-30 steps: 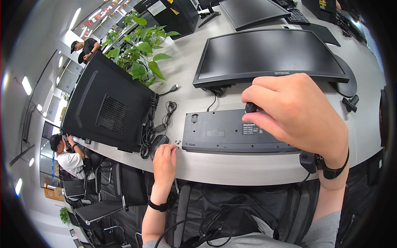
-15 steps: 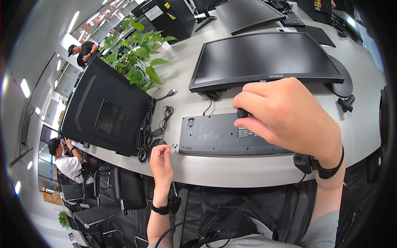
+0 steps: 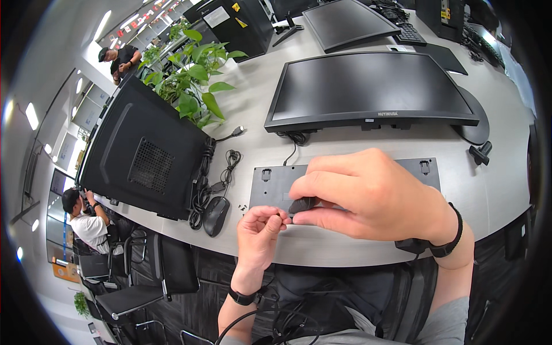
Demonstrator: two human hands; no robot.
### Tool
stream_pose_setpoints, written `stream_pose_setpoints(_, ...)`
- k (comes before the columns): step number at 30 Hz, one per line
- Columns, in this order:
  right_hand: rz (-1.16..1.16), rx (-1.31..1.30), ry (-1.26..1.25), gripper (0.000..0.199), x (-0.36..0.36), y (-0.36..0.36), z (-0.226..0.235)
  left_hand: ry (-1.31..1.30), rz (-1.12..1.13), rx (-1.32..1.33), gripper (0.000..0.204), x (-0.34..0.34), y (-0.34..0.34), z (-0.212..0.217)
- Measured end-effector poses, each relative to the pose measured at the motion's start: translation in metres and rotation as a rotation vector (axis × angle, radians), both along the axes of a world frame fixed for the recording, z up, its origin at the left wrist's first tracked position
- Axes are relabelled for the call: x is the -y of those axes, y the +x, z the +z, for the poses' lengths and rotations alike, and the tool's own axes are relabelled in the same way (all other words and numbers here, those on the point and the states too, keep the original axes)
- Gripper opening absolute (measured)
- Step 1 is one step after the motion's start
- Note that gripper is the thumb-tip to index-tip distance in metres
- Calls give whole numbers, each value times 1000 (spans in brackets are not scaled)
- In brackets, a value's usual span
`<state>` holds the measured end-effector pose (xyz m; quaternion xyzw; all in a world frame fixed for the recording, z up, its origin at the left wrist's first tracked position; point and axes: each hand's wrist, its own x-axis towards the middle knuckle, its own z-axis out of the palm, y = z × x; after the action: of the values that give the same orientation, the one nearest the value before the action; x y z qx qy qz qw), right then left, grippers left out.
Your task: Use a screwdriver to remove screws from the back of a computer keyboard.
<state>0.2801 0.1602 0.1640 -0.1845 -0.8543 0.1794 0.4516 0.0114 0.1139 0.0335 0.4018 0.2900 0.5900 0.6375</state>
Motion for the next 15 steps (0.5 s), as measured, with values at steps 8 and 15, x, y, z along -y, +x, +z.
stream_pose_setpoints(8,57,-55,-35,32,-1,-5,-2,-52,-1,108,14,8,6,-7)
stream_pose_setpoints(15,69,-44,-24,32,-2,-10,-6,-57,-12,114,12,12,5,-9)
